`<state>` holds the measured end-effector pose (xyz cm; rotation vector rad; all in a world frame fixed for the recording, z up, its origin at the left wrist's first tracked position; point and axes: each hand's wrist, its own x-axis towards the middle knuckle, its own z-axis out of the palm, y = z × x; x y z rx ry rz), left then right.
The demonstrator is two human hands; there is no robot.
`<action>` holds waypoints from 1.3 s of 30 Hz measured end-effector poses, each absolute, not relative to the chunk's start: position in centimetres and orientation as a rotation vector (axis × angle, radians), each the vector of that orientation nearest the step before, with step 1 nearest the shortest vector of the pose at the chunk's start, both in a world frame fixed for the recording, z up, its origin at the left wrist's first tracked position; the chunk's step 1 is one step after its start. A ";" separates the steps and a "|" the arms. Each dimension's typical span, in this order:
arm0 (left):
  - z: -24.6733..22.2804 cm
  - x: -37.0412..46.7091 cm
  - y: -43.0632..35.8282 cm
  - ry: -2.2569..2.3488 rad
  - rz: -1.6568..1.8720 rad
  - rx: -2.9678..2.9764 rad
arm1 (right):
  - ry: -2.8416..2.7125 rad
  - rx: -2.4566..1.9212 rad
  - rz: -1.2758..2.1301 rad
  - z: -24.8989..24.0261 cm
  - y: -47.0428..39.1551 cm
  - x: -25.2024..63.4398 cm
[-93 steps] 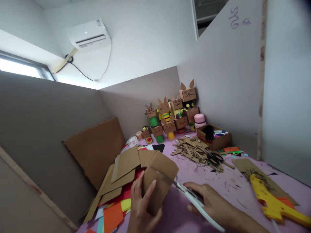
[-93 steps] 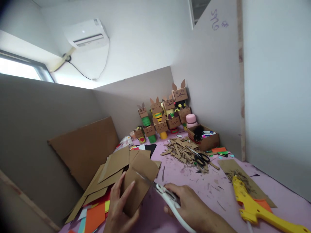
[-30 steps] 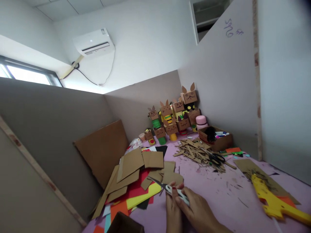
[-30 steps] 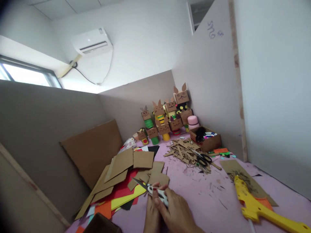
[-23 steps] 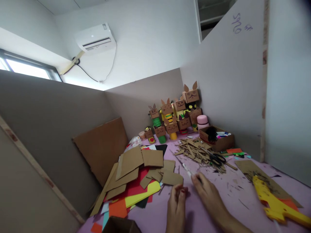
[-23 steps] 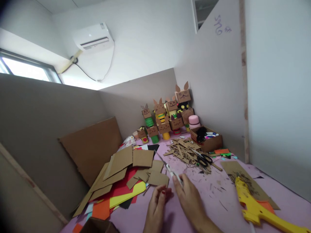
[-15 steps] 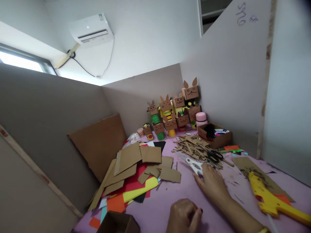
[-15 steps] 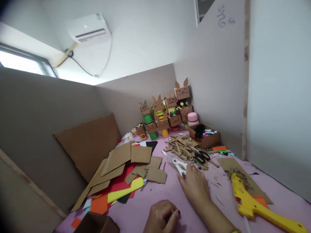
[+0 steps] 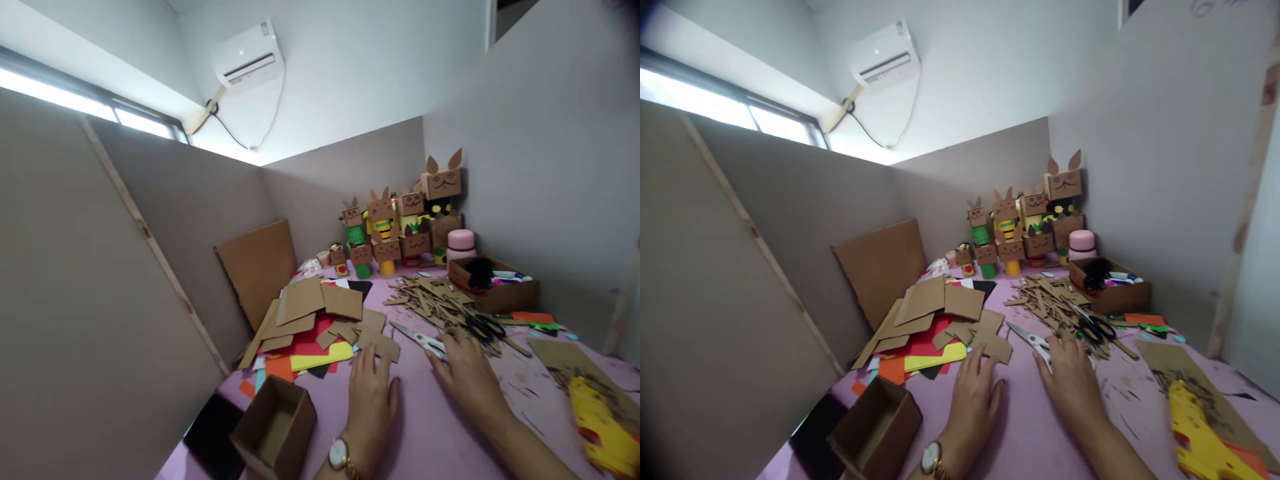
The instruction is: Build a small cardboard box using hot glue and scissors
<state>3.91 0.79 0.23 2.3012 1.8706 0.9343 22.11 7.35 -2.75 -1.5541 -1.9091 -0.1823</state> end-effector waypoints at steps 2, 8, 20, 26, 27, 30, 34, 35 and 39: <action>0.2 4.3 1.6 2.013 0.909 2.221 | -1.908 -1.499 -0.171 -2.9 7.2 21.9; -0.2 5.1 4.6 2.286 0.886 1.991 | -1.921 -1.398 -0.119 -3.1 7.1 21.4; 1.0 2.0 5.2 2.470 1.173 2.032 | -1.938 -1.273 0.083 -3.0 6.7 21.0; 0.3 2.4 2.8 2.481 1.110 1.997 | -1.911 -1.250 0.138 -3.2 6.7 21.0; 0.3 2.6 1.6 2.428 1.082 2.068 | -1.907 -1.248 0.150 -3.2 6.7 21.0; 0.9 1.7 -2.9 2.358 1.026 2.437 | -1.898 -1.237 0.198 -3.3 6.7 21.1; 2.1 -3.1 -8.3 2.677 1.001 2.538 | -1.884 -1.219 0.296 -3.2 6.6 21.0; 2.2 -4.5 -9.3 2.772 0.928 2.474 | -1.875 -1.215 0.327 -3.2 6.5 20.9; 1.7 -7.9 -11.6 2.774 0.655 2.381 | -1.829 -1.183 0.471 -3.2 6.0 20.5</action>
